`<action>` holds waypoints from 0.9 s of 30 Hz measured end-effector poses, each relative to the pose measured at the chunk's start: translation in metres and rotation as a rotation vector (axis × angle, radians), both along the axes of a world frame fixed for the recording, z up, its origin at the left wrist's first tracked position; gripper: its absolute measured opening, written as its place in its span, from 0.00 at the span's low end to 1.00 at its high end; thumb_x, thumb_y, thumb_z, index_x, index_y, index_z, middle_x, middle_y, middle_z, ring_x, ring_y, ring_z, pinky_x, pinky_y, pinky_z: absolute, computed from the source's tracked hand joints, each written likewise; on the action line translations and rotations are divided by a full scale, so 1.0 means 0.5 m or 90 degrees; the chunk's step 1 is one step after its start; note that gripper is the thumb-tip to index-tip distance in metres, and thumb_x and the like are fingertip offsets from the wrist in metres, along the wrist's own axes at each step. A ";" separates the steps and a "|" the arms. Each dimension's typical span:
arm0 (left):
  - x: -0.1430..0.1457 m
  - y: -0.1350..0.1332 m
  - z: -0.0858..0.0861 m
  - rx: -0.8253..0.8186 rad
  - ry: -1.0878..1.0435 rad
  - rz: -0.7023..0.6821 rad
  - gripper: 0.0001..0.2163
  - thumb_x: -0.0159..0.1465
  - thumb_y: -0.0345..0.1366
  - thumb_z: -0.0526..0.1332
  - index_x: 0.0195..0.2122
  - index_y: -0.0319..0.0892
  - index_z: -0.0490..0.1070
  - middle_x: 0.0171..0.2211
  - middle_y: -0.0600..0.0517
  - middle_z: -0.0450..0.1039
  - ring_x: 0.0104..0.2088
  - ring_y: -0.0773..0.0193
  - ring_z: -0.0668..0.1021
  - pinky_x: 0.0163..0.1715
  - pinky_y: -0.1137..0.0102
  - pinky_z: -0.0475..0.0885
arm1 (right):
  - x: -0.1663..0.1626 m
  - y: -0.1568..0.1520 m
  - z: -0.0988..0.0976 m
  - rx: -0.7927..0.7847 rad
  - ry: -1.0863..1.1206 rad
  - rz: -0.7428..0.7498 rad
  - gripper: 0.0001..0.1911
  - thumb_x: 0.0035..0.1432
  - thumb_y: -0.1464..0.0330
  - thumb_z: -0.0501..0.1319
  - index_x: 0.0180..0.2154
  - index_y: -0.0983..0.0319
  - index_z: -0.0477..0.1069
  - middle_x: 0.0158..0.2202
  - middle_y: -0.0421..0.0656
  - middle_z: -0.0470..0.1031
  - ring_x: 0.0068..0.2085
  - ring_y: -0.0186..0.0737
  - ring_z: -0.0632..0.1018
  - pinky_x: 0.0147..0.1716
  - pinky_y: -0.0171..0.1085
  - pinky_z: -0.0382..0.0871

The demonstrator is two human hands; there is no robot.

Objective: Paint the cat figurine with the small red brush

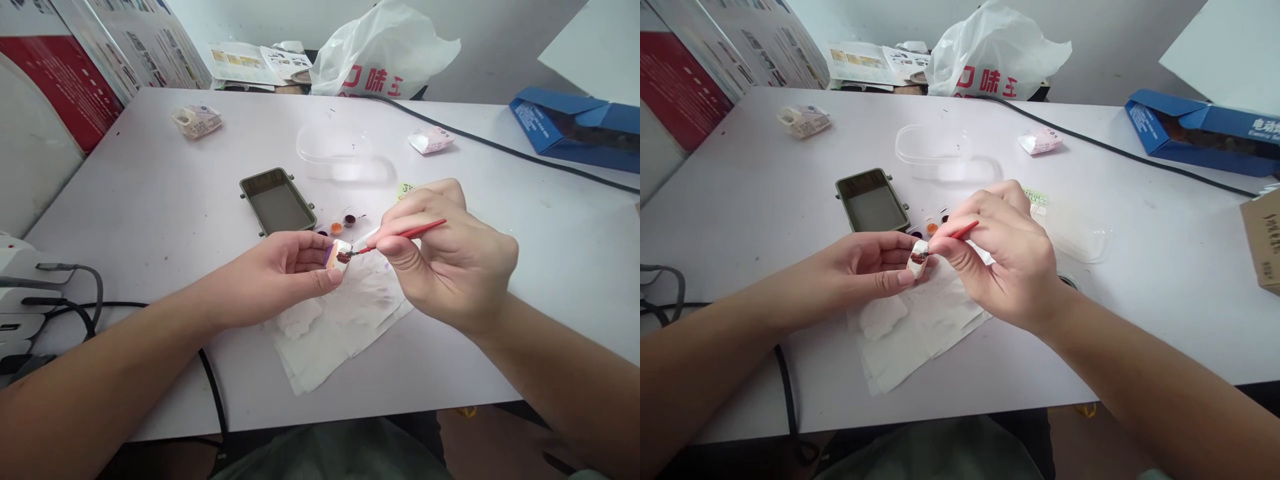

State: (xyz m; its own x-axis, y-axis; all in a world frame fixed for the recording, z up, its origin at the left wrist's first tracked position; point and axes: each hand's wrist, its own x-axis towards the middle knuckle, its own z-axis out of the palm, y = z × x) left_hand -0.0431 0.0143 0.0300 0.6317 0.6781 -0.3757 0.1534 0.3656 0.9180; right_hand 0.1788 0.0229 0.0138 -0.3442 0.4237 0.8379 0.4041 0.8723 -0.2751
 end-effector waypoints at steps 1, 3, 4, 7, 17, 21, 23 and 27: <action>0.000 0.000 0.001 0.000 -0.001 -0.002 0.17 0.65 0.39 0.67 0.55 0.46 0.73 0.52 0.49 0.78 0.56 0.57 0.77 0.54 0.64 0.72 | 0.001 0.000 0.000 0.005 0.000 0.004 0.06 0.61 0.72 0.67 0.34 0.56 0.72 0.28 0.36 0.79 0.28 0.37 0.77 0.35 0.46 0.67; 0.001 0.001 0.002 0.002 -0.001 -0.004 0.17 0.66 0.39 0.66 0.55 0.46 0.73 0.52 0.49 0.78 0.56 0.57 0.77 0.54 0.65 0.72 | 0.002 -0.001 0.000 0.010 0.007 0.007 0.05 0.61 0.72 0.66 0.34 0.56 0.73 0.28 0.37 0.80 0.27 0.38 0.77 0.35 0.46 0.67; 0.001 0.001 0.003 0.003 0.000 -0.002 0.16 0.66 0.39 0.66 0.55 0.46 0.73 0.53 0.49 0.78 0.56 0.57 0.77 0.54 0.65 0.72 | 0.002 -0.002 0.000 0.006 0.010 0.001 0.05 0.62 0.72 0.66 0.34 0.56 0.73 0.29 0.37 0.80 0.28 0.38 0.78 0.35 0.46 0.67; 0.003 0.001 0.003 0.006 0.001 -0.001 0.17 0.65 0.39 0.67 0.54 0.45 0.73 0.53 0.49 0.78 0.56 0.56 0.77 0.55 0.64 0.72 | 0.000 -0.005 0.000 -0.013 0.027 -0.033 0.06 0.63 0.70 0.65 0.34 0.54 0.73 0.29 0.36 0.80 0.29 0.40 0.78 0.34 0.45 0.68; 0.002 0.003 -0.001 0.001 0.001 -0.003 0.16 0.64 0.39 0.67 0.53 0.46 0.74 0.53 0.49 0.78 0.57 0.57 0.77 0.55 0.65 0.72 | -0.003 -0.002 -0.006 -0.042 0.042 0.003 0.05 0.58 0.75 0.68 0.32 0.61 0.76 0.29 0.41 0.80 0.30 0.39 0.77 0.34 0.44 0.67; 0.002 0.002 0.000 0.002 -0.005 -0.001 0.16 0.64 0.38 0.67 0.53 0.44 0.73 0.53 0.48 0.77 0.57 0.57 0.77 0.55 0.65 0.72 | 0.000 -0.004 -0.004 -0.050 0.034 -0.011 0.05 0.61 0.73 0.65 0.33 0.57 0.76 0.29 0.39 0.81 0.29 0.40 0.77 0.35 0.46 0.67; 0.003 0.000 -0.004 0.012 -0.002 0.007 0.16 0.64 0.37 0.67 0.52 0.44 0.73 0.51 0.48 0.78 0.55 0.57 0.77 0.54 0.64 0.73 | -0.001 -0.006 -0.002 -0.048 0.044 -0.021 0.06 0.62 0.71 0.65 0.33 0.55 0.76 0.28 0.38 0.80 0.29 0.40 0.77 0.34 0.46 0.68; 0.010 -0.016 -0.016 0.069 0.057 0.080 0.14 0.63 0.37 0.67 0.50 0.45 0.73 0.48 0.49 0.79 0.49 0.56 0.80 0.47 0.63 0.76 | -0.004 -0.005 -0.002 -0.039 0.052 -0.019 0.05 0.59 0.73 0.67 0.32 0.58 0.77 0.28 0.39 0.79 0.30 0.39 0.76 0.31 0.43 0.68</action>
State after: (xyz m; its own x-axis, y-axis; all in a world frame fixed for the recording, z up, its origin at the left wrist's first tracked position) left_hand -0.0383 0.0065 0.0223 0.5066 0.7892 -0.3473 0.1956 0.2871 0.9377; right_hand 0.1769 0.0203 0.0128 -0.2624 0.4841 0.8347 0.4043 0.8406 -0.3605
